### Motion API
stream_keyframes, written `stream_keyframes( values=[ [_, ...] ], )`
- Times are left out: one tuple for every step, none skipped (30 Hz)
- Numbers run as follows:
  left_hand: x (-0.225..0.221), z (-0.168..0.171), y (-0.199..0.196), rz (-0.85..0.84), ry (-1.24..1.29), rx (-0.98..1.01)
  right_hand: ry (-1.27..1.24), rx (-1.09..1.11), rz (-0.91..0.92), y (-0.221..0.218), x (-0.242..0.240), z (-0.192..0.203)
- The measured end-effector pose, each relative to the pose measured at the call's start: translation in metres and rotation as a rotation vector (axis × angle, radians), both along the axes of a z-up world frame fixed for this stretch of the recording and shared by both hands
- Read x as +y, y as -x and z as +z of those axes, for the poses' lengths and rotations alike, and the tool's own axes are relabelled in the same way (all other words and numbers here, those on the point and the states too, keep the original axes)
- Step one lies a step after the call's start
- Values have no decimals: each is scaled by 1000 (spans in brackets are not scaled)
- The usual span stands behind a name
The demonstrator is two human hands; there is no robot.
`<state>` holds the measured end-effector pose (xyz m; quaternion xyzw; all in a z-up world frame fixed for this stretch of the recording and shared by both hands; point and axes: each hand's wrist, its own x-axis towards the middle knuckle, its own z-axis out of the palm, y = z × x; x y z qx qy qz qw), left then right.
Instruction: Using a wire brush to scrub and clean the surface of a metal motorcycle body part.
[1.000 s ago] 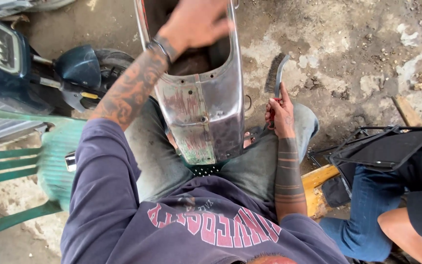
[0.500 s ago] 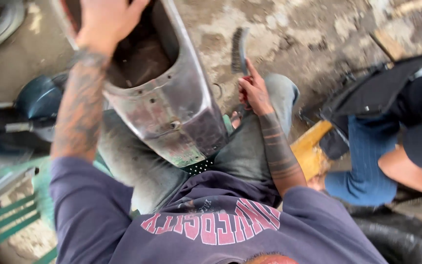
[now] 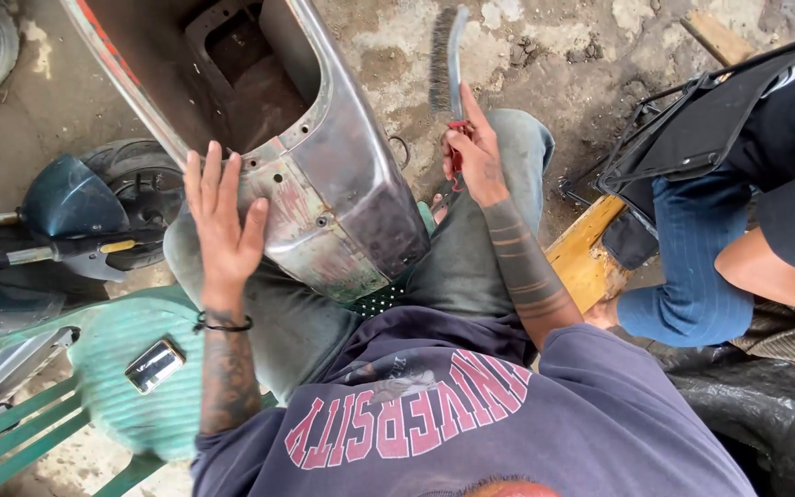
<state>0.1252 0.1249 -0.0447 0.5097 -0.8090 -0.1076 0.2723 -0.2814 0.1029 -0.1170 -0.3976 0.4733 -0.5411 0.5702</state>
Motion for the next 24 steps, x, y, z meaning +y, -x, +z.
stream_keyframes(
  values=[
    [6, -4, 3, 23, -7, 99, 23, -86, -6, -2, 5, 11],
    [15, -9, 7, 47, -18, 200, 41, -170, -11, -4, 13, 22],
    [18, -11, 10, 53, -16, 204, 42, -166, -4, -6, 20, 29],
    [23, -13, 14, 58, -27, 280, 48, -209, 34, -9, 29, 36],
    [28, -15, 17, 64, -37, 356, 55, -252, 72, -11, 37, 43],
    [29, -18, 19, 76, -36, 357, 51, -251, 85, -13, 44, 48],
    [31, -21, 21, 76, -49, 403, 56, -248, 117, -14, 50, 53],
    [38, -24, 21, 83, -67, 447, 53, -249, 154, -16, 60, 58],
    [43, -26, 24, 102, -71, 446, 42, -251, 170, -12, 67, 64],
    [46, -27, 25, 105, -74, 486, 53, -190, 189, -8, 69, 71],
    [47, -28, 27, 107, -76, 526, 64, -128, 208, -5, 70, 78],
    [55, -32, 31, 124, -70, 521, 65, -134, 225, -3, 74, 89],
    [62, -35, 36, 137, -81, 588, 122, -45, 292, -1, 77, 100],
    [66, -39, 43, 143, -89, 657, 184, 46, 353, 4, 79, 111],
    [74, -40, 46, 153, -80, 655, 191, 43, 364, 5, 81, 111],
    [80, -42, 50, 160, -100, 669, 190, 52, 399, 8, 85, 112],
    [86, -44, 54, 168, -121, 683, 190, 61, 434, 12, 88, 112],
    [91, -47, 57, 172, -116, 684, 193, 61, 439, 12, 91, 111],
    [96, -50, 60, 179, -117, 684, 169, 55, 430, 13, 94, 110],
    [101, -53, 63, 188, -119, 685, 143, 50, 422, 14, 97, 109],
    [104, -57, 65, 193, -115, 687, 145, 51, 428, 12, 99, 110],
    [107, -61, 67, 200, -123, 699, 127, 27, 409, 11, 101, 112],
    [110, -64, 70, 206, -131, 710, 110, 4, 389, 9, 103, 114],
    [112, -66, 72, 212, -130, 710, 110, 3, 395, 6, 105, 111]
  ],
)
